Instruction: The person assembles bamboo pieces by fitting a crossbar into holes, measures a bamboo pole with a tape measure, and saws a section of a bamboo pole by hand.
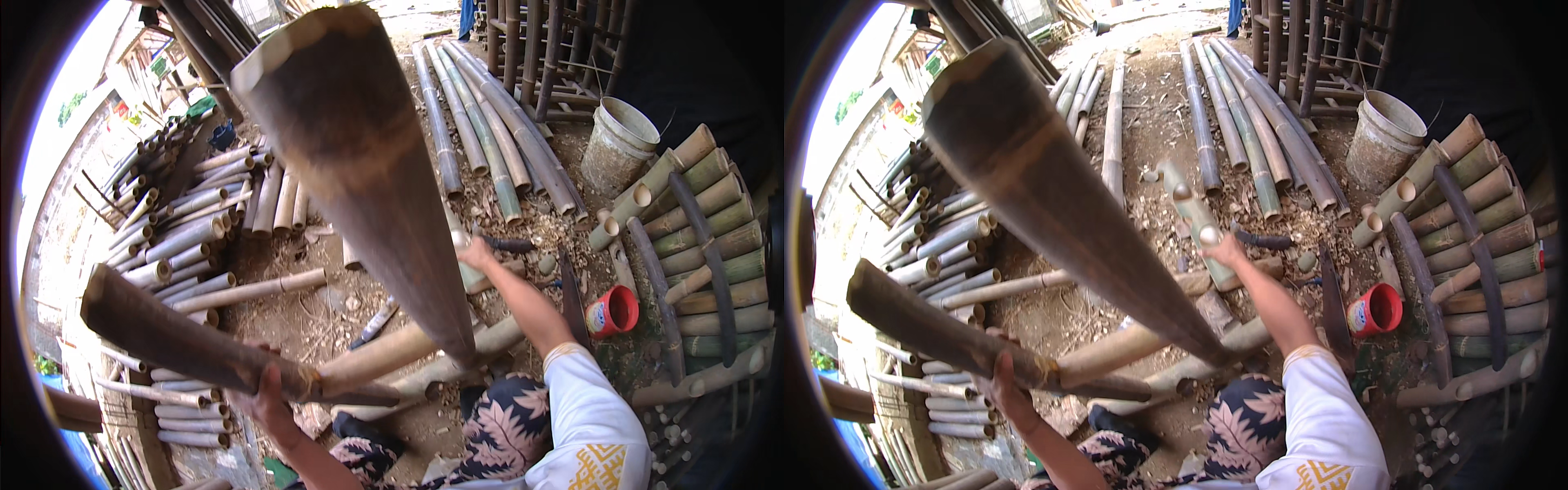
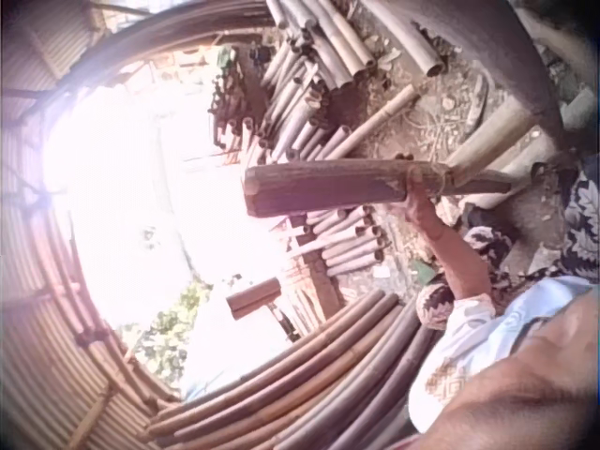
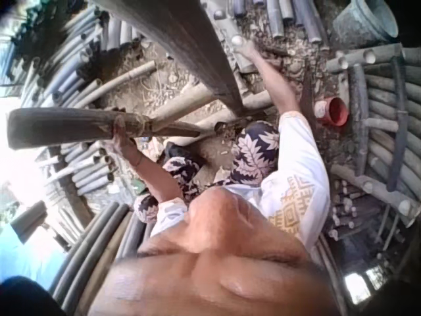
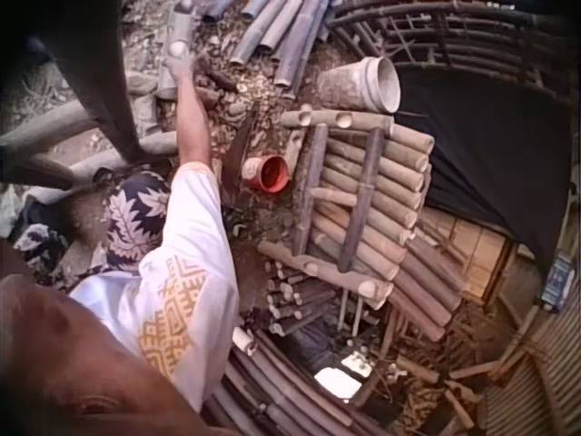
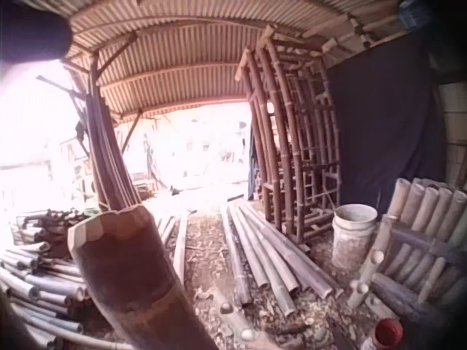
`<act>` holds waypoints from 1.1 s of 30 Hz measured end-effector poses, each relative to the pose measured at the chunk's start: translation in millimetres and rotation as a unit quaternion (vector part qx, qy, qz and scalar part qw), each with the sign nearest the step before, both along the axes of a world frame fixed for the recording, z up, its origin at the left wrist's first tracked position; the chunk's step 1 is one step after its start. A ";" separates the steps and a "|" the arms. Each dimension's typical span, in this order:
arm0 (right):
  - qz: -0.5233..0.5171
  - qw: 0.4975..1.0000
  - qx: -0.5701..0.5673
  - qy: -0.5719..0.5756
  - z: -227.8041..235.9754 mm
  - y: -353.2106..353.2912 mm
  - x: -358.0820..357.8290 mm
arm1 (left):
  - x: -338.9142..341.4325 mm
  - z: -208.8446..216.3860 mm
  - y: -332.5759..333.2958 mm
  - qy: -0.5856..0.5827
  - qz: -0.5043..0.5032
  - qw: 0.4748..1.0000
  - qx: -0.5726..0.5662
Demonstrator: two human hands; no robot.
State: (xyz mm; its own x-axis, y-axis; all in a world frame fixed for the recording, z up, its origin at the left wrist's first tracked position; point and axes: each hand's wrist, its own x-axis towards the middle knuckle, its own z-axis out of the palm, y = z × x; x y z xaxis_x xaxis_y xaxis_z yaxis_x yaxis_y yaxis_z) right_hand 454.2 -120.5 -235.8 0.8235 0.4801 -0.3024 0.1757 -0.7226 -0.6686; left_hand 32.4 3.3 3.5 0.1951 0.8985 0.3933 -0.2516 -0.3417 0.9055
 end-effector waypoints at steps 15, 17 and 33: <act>-0.311 0.910 -0.188 -0.198 -65.4 -409.7 -198.4 | -17.5 -1.1 -10.9 0.053 -0.030 0.996 0.062; -0.321 0.907 -0.266 -0.060 -97.7 -468.2 -250.4 | -9.4 20.3 -24.6 0.027 -0.028 0.997 0.067; -0.261 0.960 0.054 0.084 -132.2 -471.3 -317.1 | -30.1 39.9 -31.0 0.033 -0.012 0.993 0.111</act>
